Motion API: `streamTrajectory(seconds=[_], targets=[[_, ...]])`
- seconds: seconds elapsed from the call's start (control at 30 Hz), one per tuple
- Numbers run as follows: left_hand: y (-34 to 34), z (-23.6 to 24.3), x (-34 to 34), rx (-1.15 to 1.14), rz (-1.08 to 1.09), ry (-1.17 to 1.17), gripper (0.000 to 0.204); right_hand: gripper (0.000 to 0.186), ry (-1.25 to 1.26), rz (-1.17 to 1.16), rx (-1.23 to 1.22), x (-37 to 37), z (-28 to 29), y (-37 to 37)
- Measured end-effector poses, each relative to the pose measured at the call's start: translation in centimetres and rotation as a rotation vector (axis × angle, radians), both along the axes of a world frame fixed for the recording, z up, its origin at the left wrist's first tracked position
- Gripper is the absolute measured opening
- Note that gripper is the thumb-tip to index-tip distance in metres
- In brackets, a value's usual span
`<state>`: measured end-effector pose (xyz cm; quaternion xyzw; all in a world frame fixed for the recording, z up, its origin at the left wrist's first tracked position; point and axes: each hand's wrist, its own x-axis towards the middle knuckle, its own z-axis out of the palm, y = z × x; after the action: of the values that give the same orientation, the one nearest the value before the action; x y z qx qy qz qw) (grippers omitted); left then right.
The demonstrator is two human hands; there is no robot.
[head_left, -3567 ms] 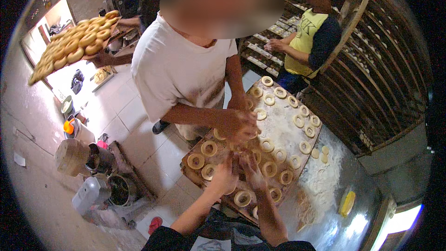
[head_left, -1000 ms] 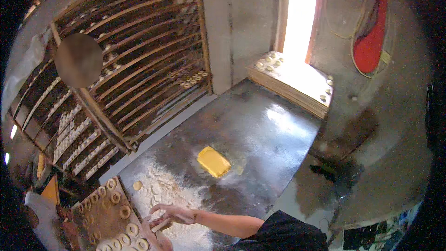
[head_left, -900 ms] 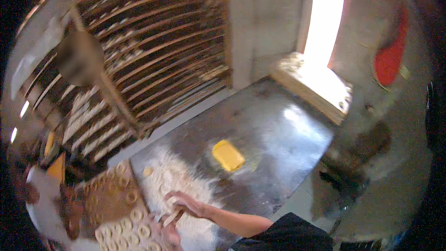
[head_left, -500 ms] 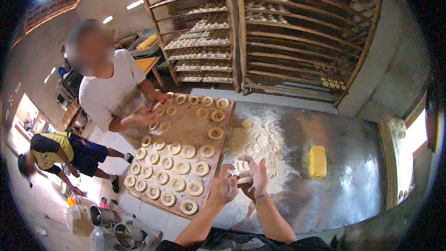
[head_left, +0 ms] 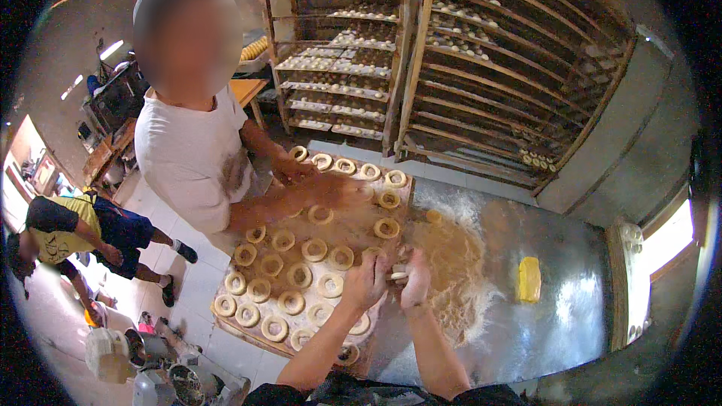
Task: The person shapes small dough pieces into rings by hand and places them on a wooden board. Coworkers nearby also shape dough and arrange trays of finished pieces on racks.
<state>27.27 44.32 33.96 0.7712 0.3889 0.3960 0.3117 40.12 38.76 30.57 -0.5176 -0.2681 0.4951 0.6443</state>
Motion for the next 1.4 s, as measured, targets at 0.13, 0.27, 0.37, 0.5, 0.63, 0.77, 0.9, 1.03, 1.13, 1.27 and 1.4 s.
streamTrajectory(seconds=[0.13, 0.27, 0.37, 0.5, 0.63, 0.77, 0.9, 1.03, 1.13, 1.27, 1.4], targets=[[2.6, -0.8, -2.2, 0.019, -0.077, 0.297, 0.024, 0.049, -0.347, 0.062, 0.125, -2.5, -2.0, 2.5], [4.6, -0.8, -3.5, -0.066, -0.13, 0.113, 0.032, 0.057, 0.34, -0.046, 0.077, -3.9, -1.9, 3.7], [5.8, -0.3, -3.6, -0.155, -0.199, 0.135, 0.03, 0.055, -0.04, 0.075, -0.041, -4.4, -1.3, 4.6], [7.9, -0.8, -3.2, -0.224, -0.192, 0.077, 0.032, 0.054, 0.143, -0.138, 0.022, -4.8, -1.1, 5.9], [10.8, -3.1, -2.3, -0.23, -0.208, 0.243, 0.045, 0.054, 0.014, -0.103, -0.041, -3.9, -0.3, 8.5], [17.6, -4.5, 1.1, -0.302, -0.271, 0.398, 0.06, 0.06, -0.358, -0.123, -0.314, -1.5, 1.4, 13.8], [23.9, -4.5, 0.8, -0.148, -0.098, 0.528, 0.06, 0.065, -1.211, -0.203, -0.748, 0.7, 2.5, 16.5], [23.1, -6.6, -0.5, 0.168, 0.035, 0.691, 0.066, 0.078, -1.327, 0.022, -0.766, 0.4, 2.0, 16.3], [21.7, -9.7, -1.0, 0.249, 0.009, 0.768, 0.068, 0.093, -1.586, 0.349, -0.883, -1.3, 0.6, 17.2], [21.7, -13.3, -1.6, 0.367, 0.09, 0.677, 0.069, 0.089, -1.673, 0.191, -0.785, -2.7, -1.3, 19.2], [22.5, -14.1, -2.1, 0.385, 0.021, 0.657, 0.07, 0.09, -1.547, 0.22, -0.786, -2.7, -1.0, 19.1]])
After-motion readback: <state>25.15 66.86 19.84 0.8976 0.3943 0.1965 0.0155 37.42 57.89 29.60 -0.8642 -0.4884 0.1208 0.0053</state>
